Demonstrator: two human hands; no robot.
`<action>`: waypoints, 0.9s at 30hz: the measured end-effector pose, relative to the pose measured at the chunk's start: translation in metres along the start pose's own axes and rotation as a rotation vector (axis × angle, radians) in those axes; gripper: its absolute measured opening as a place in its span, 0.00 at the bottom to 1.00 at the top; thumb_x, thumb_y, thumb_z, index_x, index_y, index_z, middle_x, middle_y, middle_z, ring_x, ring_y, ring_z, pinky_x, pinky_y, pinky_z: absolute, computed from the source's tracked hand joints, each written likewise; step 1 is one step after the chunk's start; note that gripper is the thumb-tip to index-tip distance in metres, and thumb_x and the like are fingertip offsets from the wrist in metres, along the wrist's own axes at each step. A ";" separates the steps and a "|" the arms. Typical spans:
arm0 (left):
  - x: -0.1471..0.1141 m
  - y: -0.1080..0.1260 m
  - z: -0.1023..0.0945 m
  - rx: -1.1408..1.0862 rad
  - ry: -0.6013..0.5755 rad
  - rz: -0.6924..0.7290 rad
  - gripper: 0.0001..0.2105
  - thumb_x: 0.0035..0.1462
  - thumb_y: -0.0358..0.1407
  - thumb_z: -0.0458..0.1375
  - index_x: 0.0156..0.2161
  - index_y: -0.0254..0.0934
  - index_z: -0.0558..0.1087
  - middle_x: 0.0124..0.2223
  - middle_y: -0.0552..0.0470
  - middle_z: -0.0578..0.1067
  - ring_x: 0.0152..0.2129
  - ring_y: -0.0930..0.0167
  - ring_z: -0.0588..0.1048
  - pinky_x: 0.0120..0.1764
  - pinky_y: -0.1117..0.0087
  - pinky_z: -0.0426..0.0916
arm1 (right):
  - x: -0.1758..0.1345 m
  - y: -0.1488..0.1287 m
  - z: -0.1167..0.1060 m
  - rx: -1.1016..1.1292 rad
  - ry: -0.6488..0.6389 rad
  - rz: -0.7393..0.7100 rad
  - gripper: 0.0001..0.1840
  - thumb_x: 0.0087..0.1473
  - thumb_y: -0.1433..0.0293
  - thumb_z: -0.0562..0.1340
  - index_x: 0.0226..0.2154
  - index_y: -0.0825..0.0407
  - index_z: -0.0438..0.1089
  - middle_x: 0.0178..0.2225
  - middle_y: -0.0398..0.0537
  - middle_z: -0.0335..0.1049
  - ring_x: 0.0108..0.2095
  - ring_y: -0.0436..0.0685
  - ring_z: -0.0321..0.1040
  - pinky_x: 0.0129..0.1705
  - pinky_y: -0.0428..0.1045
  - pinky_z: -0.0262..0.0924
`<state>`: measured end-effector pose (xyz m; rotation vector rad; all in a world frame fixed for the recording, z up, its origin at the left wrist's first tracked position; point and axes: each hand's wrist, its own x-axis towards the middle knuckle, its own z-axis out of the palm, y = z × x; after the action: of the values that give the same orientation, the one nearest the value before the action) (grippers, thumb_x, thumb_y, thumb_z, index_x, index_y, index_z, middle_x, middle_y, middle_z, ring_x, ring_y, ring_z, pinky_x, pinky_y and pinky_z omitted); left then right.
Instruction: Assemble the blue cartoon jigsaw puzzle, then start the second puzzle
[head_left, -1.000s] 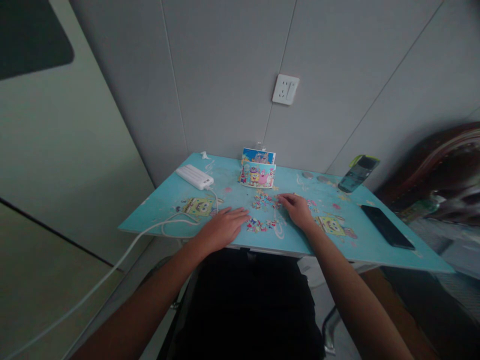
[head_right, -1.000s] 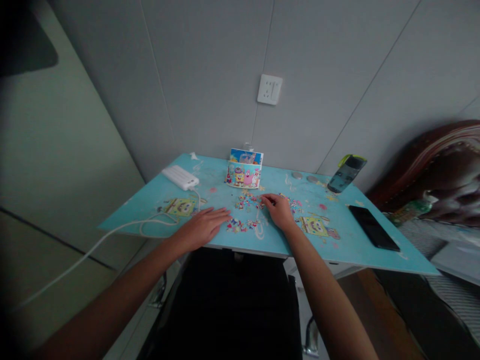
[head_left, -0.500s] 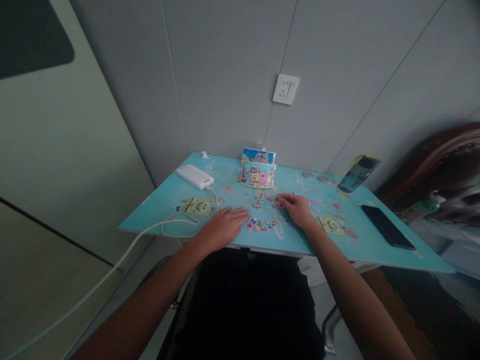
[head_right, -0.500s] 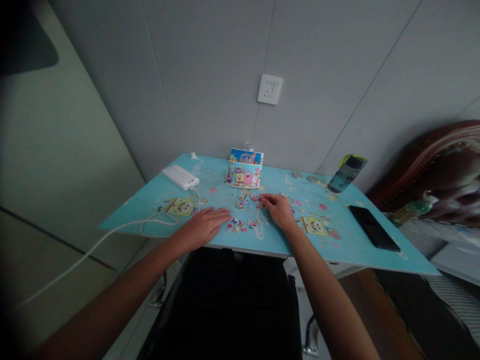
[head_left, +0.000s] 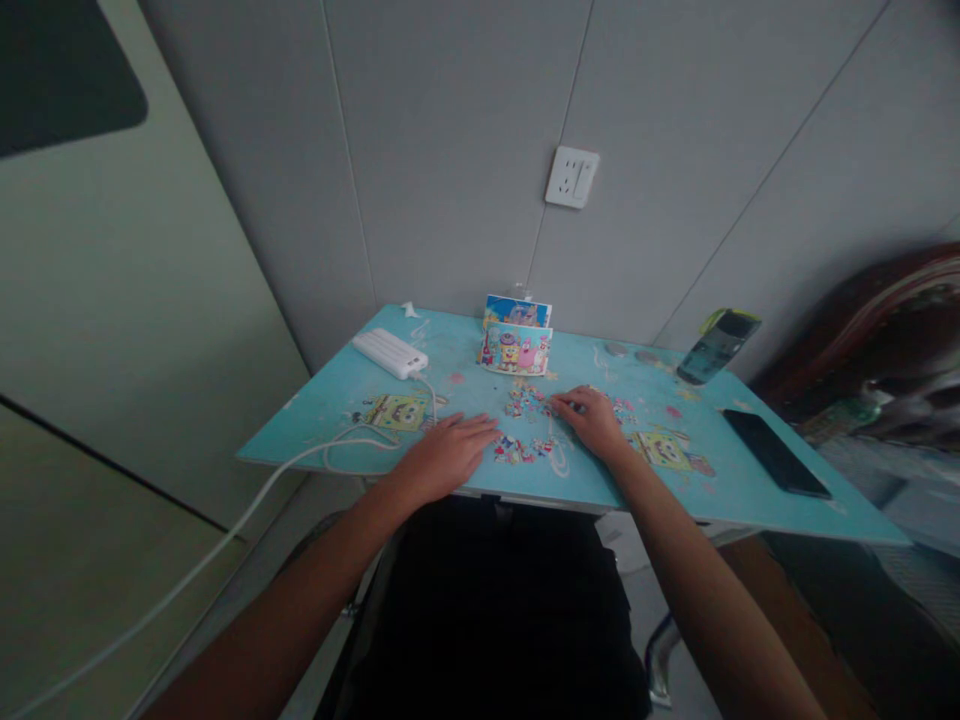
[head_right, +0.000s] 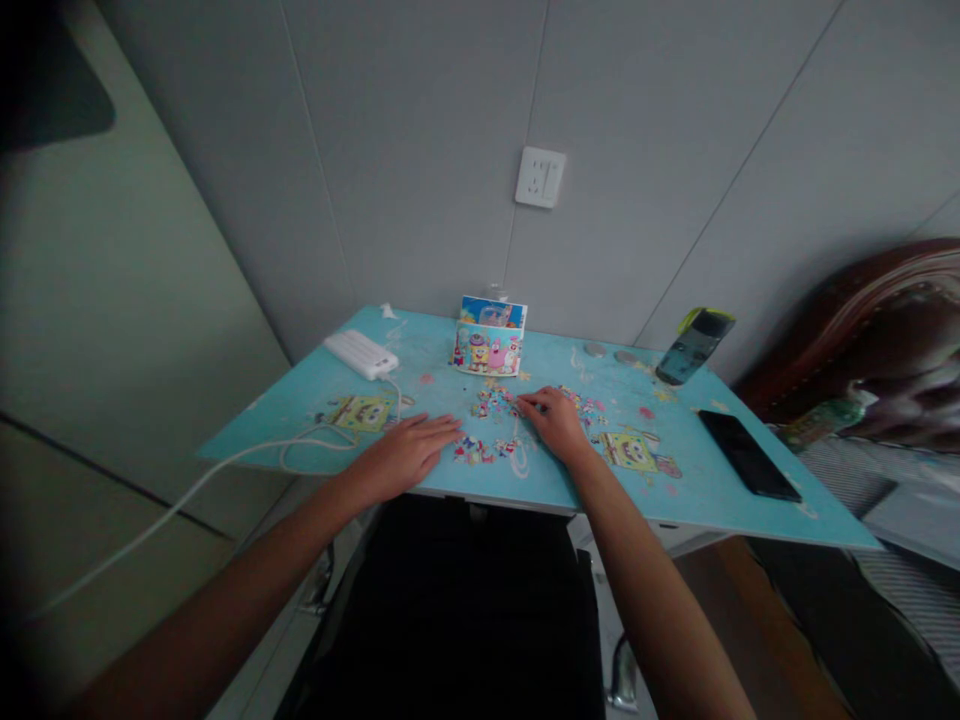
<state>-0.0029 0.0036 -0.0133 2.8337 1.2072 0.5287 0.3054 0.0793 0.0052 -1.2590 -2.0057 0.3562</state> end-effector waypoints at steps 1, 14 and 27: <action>0.000 0.000 0.000 0.001 0.001 0.001 0.22 0.66 0.29 0.49 0.62 0.43 0.68 0.67 0.50 0.66 0.65 0.67 0.63 0.65 0.54 0.54 | 0.000 -0.001 0.000 0.023 0.013 0.016 0.15 0.58 0.58 0.64 0.39 0.49 0.82 0.36 0.53 0.79 0.37 0.61 0.72 0.45 0.56 0.63; -0.001 -0.001 0.002 0.010 0.019 0.010 0.22 0.66 0.28 0.49 0.62 0.43 0.67 0.67 0.50 0.66 0.65 0.67 0.63 0.65 0.55 0.54 | 0.000 -0.020 -0.007 0.419 0.043 0.237 0.25 0.53 0.50 0.66 0.42 0.53 0.81 0.34 0.50 0.81 0.23 0.51 0.66 0.28 0.49 0.62; 0.000 0.000 0.000 0.011 0.018 0.014 0.22 0.65 0.28 0.49 0.62 0.43 0.68 0.67 0.49 0.66 0.65 0.67 0.63 0.64 0.55 0.56 | 0.003 -0.007 0.000 0.763 0.057 0.310 0.21 0.53 0.53 0.69 0.43 0.50 0.77 0.37 0.48 0.79 0.19 0.45 0.55 0.19 0.45 0.50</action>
<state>-0.0036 0.0036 -0.0131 2.8554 1.1973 0.5516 0.3001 0.0784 0.0108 -1.0432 -1.3908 1.0981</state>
